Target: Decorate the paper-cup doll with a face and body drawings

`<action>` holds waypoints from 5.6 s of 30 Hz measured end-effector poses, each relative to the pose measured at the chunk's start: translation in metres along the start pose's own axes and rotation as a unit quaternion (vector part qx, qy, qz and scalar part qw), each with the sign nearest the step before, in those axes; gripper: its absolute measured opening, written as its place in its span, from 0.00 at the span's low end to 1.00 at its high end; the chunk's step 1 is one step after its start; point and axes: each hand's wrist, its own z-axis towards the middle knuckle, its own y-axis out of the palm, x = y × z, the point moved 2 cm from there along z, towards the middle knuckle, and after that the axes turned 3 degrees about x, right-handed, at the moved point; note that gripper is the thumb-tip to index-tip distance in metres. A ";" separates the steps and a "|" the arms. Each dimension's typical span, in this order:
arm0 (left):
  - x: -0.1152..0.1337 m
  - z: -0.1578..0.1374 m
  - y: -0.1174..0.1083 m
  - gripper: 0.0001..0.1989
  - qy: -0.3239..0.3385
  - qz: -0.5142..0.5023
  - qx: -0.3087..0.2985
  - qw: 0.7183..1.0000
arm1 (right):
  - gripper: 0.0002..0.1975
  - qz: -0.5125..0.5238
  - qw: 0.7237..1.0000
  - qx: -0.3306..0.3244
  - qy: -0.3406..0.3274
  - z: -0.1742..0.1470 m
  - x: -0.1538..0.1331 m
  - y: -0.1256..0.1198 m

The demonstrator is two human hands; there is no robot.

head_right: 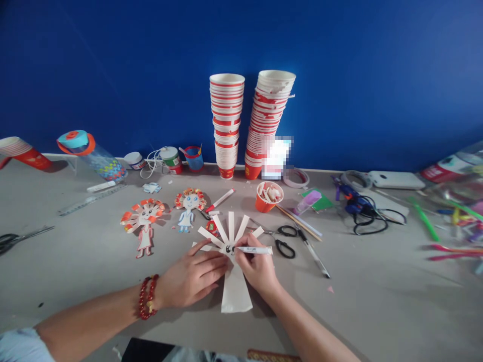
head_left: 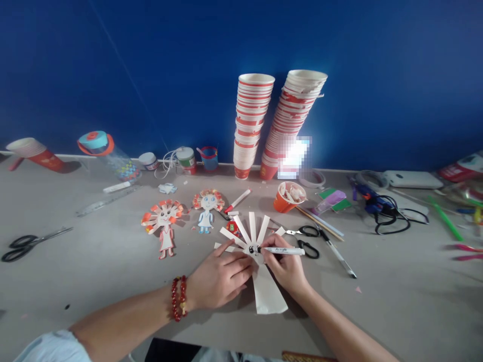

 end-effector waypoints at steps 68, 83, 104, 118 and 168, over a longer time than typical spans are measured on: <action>0.000 -0.002 0.003 0.16 0.010 0.026 0.004 1.000 | 0.05 0.089 0.990 0.109 -0.012 0.002 -0.008 -0.028; 0.002 -0.001 -0.013 0.05 0.000 -0.034 0.100 0.994 | 0.06 0.134 0.974 0.181 0.005 0.005 -0.016 -0.044; -0.037 0.013 -0.064 0.06 -0.125 0.002 0.159 0.979 | 0.07 0.198 0.849 0.480 -0.104 0.015 -0.032 -0.115; -0.098 0.057 -0.044 0.09 -0.190 0.140 0.023 0.971 | 0.03 0.231 0.863 0.433 -0.122 0.014 -0.033 -0.109; 0.012 0.084 -0.031 0.02 -0.118 -0.142 0.086 0.979 | 0.12 0.405 0.907 0.113 0.004 -0.005 -0.022 -0.030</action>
